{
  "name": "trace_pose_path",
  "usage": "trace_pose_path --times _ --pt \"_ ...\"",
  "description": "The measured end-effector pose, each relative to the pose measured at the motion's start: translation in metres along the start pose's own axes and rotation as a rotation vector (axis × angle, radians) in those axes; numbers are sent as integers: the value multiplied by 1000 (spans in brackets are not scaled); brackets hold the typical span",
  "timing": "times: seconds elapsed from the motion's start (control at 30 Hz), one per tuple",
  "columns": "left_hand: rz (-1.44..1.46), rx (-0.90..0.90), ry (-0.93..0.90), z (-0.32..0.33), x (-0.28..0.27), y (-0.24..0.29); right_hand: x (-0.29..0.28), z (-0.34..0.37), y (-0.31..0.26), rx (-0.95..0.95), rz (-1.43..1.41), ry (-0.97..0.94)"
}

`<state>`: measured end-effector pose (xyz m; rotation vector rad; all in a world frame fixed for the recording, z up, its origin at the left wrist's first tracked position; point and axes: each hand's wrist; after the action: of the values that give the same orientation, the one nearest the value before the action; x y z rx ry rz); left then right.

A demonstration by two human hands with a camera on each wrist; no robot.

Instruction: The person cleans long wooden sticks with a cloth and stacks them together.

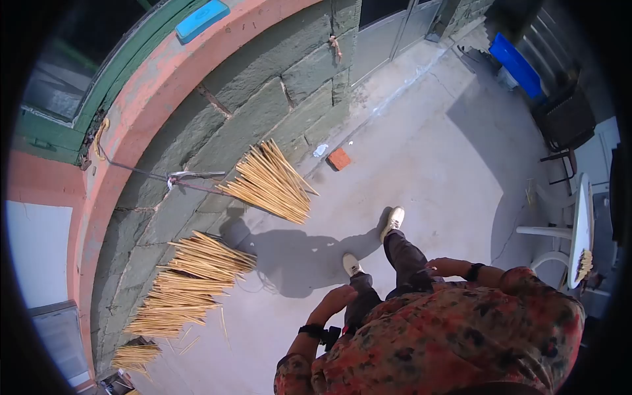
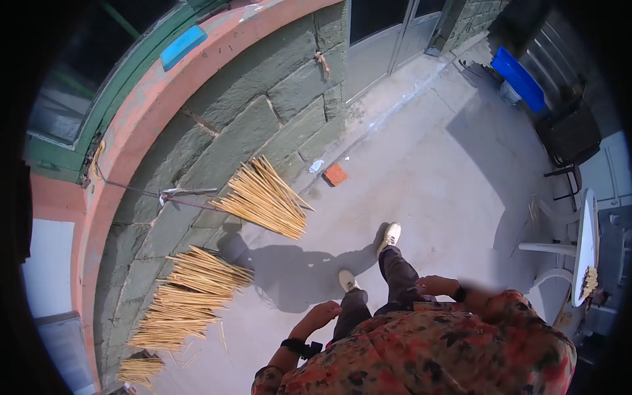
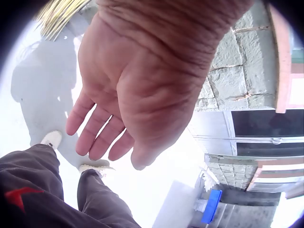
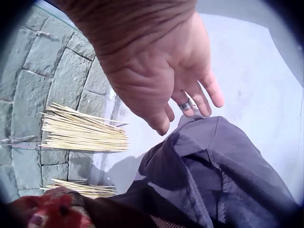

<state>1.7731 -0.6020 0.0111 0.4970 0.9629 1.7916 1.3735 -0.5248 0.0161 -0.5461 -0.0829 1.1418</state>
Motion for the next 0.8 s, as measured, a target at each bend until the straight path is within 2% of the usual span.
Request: trace_pose_path --times 0.03,0.07,0.1,0.17,0.23,0.37,0.43,0.47,0.5,0.57,0.63,0.7,0.77,0.8 --pt "-51 -31 -32 -5 -3 1 8 6 7 -4 -12 115" --pt "-157 -11 3 -5 -12 16 6 22 -4 25 -50 183" --pt "-233 31 -54 -10 -18 23 4 37 -19 56 -99 258" --pt "-98 -49 42 -27 -33 36 9 43 -20 172 -163 340" --pt "42 15 43 -43 -44 58 15 56 -14 161 -102 315" --pt "15 -31 41 -95 -43 89 39 82 14 136 -381 445" --pt "-122 -55 -86 -120 -32 119 44 113 22 285 -574 347" --pt "-231 -116 -112 -140 -25 123 60 114 42 304 -612 411" --pt "-263 -101 -151 -154 -30 128 64 118 41 321 -655 437" --pt "-540 17 -344 -184 -14 170 65 154 67 256 -788 378" --pt "-530 -30 -405 -221 1 211 59 166 107 210 -884 367" --pt "-486 5 -339 -248 24 251 59 150 163 197 -815 419" --pt "-597 29 -321 -286 29 277 24 189 171 302 -758 576" --pt "-563 23 -294 -302 40 306 14 202 189 286 -779 660"
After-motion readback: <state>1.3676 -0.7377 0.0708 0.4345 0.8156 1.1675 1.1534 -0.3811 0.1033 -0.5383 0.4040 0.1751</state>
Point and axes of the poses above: each hand's wrist, its own z-axis away from the middle knuckle, its own x-axis out of the palm, y = z × x, and after that the axes turned 5 degrees about -y, right-handed
